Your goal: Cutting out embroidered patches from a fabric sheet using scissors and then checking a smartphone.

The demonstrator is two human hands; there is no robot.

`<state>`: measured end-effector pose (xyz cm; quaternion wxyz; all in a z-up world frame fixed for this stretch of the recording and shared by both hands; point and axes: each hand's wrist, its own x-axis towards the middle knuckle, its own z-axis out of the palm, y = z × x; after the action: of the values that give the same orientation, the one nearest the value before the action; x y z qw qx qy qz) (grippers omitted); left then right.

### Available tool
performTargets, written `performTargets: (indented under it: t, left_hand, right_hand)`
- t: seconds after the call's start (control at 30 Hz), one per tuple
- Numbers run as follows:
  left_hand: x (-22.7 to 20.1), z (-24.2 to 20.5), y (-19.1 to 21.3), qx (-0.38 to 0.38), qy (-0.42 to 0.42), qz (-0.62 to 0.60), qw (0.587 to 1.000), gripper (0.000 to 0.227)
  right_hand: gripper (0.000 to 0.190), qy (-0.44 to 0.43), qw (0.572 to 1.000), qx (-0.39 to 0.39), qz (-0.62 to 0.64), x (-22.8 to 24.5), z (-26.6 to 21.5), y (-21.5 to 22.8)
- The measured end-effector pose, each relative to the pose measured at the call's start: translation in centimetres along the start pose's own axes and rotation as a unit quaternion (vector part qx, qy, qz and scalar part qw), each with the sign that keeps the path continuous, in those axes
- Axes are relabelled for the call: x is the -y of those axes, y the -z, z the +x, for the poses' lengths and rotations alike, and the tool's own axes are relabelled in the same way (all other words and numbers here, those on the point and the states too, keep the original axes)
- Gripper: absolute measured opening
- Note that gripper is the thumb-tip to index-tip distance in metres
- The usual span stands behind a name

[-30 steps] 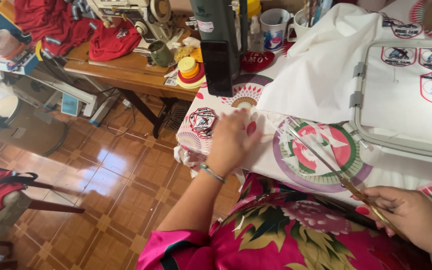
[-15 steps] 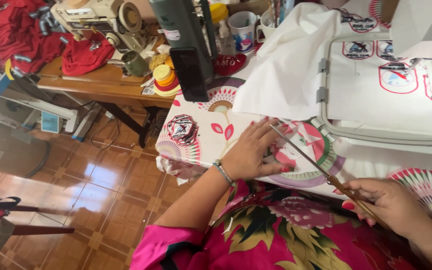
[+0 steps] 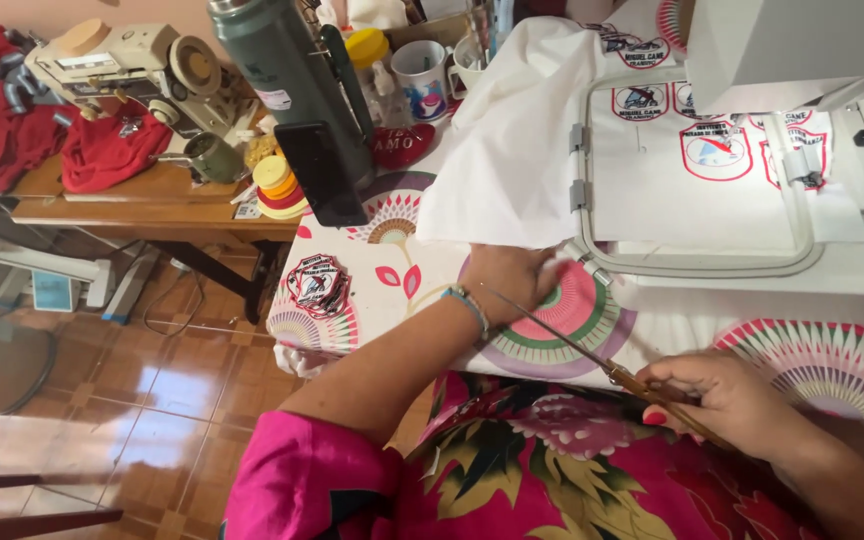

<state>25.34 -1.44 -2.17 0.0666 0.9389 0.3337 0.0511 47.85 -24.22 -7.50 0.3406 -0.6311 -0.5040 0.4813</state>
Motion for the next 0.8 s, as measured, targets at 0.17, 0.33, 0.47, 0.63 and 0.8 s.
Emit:
performTargets:
  t: [0.17, 0.33, 0.47, 0.63, 0.8]
  left_hand:
    - [1.7, 1.4, -3.4, -0.199, -0.053, 0.017, 0.978, 0.042]
    - [-2.4, -3.5, 2.1, -0.028, -0.014, 0.045, 0.999, 0.060]
    - [-2.7, -3.6, -0.3, -0.121, -0.218, 0.038, 0.968, 0.038]
    - [-1.1, 0.2, -2.3, -0.116, -0.217, 0.048, 0.968, 0.043]
    - [1.3, 0.3, -1.4, -0.034, -0.123, -0.014, 0.992, 0.060]
  right_hand:
    - [0.029, 0.054, 0.998, 0.025, 0.013, -0.2, -0.2, 0.1]
    - [0.027, 0.109, 0.993, 0.047, 0.005, 0.0, 0.0, 0.6]
    - [0.027, 0.033, 0.997, 0.031, -0.055, 0.8, 0.0, 0.5]
    - [0.032, 0.066, 0.996, 0.032, -0.051, 0.0, 0.0, 0.5]
    - [0.033, 0.092, 0.993, 0.068, 0.031, -3.4, 0.6, 0.8]
